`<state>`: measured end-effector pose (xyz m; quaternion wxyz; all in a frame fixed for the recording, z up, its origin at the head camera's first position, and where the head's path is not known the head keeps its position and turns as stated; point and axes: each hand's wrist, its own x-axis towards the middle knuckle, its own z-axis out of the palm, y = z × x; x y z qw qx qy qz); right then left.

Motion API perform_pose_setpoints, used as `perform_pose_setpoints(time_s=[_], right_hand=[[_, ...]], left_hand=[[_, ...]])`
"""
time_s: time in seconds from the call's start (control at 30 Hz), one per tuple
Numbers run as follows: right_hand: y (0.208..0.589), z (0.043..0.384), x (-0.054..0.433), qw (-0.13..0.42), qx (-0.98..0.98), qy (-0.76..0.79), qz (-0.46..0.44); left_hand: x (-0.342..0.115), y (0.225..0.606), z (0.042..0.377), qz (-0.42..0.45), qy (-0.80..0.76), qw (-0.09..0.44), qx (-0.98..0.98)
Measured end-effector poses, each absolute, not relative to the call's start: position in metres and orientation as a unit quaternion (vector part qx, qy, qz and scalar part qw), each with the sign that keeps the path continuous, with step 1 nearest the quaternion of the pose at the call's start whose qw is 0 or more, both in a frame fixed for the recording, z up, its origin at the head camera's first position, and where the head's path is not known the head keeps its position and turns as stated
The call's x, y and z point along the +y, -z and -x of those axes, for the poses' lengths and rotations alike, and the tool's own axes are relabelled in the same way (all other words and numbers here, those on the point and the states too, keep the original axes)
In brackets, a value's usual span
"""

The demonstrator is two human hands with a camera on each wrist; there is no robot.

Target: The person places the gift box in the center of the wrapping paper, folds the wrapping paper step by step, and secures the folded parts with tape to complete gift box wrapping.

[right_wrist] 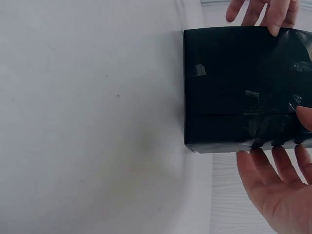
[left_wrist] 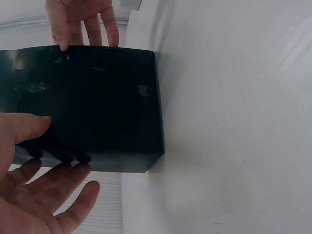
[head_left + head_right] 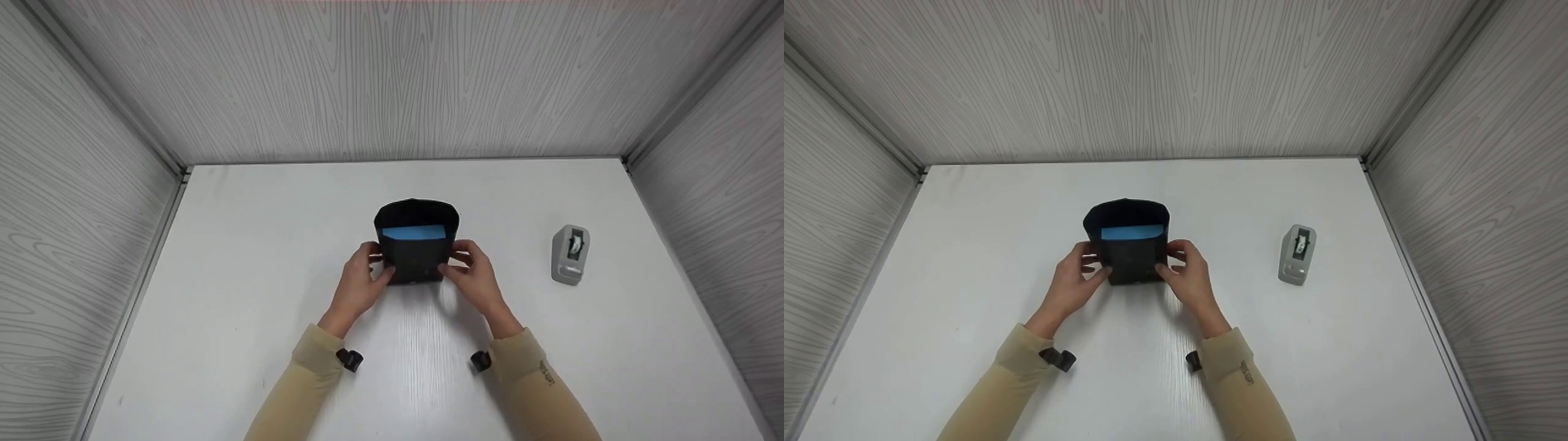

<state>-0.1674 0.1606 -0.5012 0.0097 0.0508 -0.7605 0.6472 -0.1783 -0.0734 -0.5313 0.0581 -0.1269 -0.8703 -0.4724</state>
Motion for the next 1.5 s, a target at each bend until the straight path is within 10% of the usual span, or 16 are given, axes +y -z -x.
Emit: perform_pose_setpoints(time_s=[0.7,1.5], right_hand=[[0.529,0.183,0.151,0.156,-0.777,-0.607,-0.056],[0.526,0.188,0.134,0.201,-0.804,-0.559,0.036]], left_hand=[[-0.067,0.522,0.177,0.106,0.476,0.146,-0.861],[-0.061,0.520,0.184,0.076,0.443,0.198,-0.871]])
